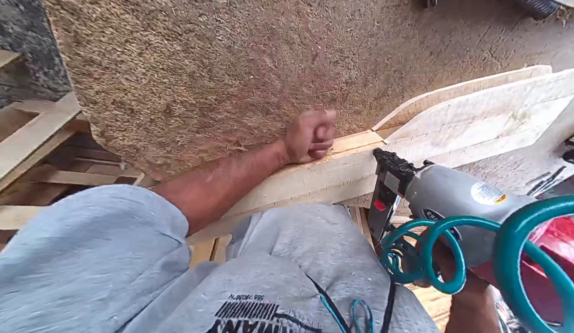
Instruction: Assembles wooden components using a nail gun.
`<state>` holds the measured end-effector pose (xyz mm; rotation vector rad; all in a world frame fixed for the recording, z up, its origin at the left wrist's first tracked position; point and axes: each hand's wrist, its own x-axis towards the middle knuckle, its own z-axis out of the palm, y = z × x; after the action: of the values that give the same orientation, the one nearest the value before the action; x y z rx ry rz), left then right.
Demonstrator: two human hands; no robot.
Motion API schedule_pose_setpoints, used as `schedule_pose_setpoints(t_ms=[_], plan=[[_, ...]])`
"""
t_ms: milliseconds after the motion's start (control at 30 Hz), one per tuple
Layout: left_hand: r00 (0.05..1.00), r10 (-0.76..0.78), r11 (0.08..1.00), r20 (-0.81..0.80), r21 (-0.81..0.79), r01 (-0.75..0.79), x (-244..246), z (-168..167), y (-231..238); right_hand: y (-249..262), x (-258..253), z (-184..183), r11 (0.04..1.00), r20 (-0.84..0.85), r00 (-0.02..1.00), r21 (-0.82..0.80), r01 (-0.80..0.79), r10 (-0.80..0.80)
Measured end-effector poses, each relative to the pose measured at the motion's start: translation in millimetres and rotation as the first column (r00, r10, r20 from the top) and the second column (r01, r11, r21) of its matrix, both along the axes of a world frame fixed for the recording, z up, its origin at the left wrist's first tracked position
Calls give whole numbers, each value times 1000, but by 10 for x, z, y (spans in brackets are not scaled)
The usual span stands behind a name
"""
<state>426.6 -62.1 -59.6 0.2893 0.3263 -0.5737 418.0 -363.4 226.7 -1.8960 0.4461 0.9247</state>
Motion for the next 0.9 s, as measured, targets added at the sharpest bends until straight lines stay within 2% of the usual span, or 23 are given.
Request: schedule_pose_setpoints(t_ms=[33, 67, 133, 167, 233, 300, 367, 433, 467, 533, 567, 600, 667, 700, 767, 833, 867, 900], plan=[[993, 8, 999, -116, 45, -3, -122, 148, -109, -277, -83, -36, 993, 26, 998, 100, -60, 57], [992, -10, 998, -126, 65, 18, -99, 152, -102, -495, -197, -181, 982, 78, 994, 168, -84, 72], [989, -33, 999, -143, 34, 39, -154, 175, -168, -769, -324, -103, 984, 102, 992, 155, -84, 69], [990, -46, 998, -134, 29, 50, -136, 158, -149, -670, -282, -80, 990, 109, 994, 130, -45, 31], [993, -57, 998, -100, 25, 59, -105, 123, -117, -524, -181, -89, 991, 175, 980, 76, -106, 91], [993, -80, 996, -86, 28, 83, -125, 159, -141, -303, -91, -18, 986, 206, 965, -54, -157, 165], [995, -82, 996, -59, 41, 85, -9, 215, -83, -226, -27, -23, 980, 188, 971, -165, -115, 146], [996, 38, 998, 83, -53, -33, 265, 118, 135, -254, -38, -42, 985, 163, 978, -129, -112, 132], [973, 90, 983, 213, -176, -53, 436, -106, 292, -227, -44, -12, 993, 123, 989, -88, -76, 86], [926, 49, 949, 374, -306, 74, 759, -433, 563, 102, 70, 38, 989, 30, 996, -122, 88, -85], [911, 8, 938, 412, -318, 136, 769, -509, 566, 71, 74, 22, 998, 30, 998, -41, 50, -49], [926, -16, 944, 378, -301, 139, 590, -487, 438, -6, 30, 3, 1000, 62, 998, 15, -13, 13], [999, -45, 985, 3, -166, 45, -19, -73, 9, 108, 8, 36, 997, 72, 997, -79, -18, 24], [992, -54, 991, -112, -127, 40, -157, 59, -84, 105, 8, 15, 991, 56, 998, -133, 4, 3], [985, -81, 994, -154, -89, 68, -213, 137, -135, -412, -172, -65, 999, 91, 995, -21, -42, 44], [988, -109, 994, -109, -37, 106, -169, 159, -100, -976, -365, -148, 987, 134, 988, 125, -99, 82], [988, -124, 992, -91, -13, 123, -150, 170, -83, -1083, -388, -154, 986, 108, 991, 141, -89, 74], [988, -132, 991, -81, -9, 132, -140, 164, -83, -986, -320, -113, 996, 77, 997, 86, -38, 32]])
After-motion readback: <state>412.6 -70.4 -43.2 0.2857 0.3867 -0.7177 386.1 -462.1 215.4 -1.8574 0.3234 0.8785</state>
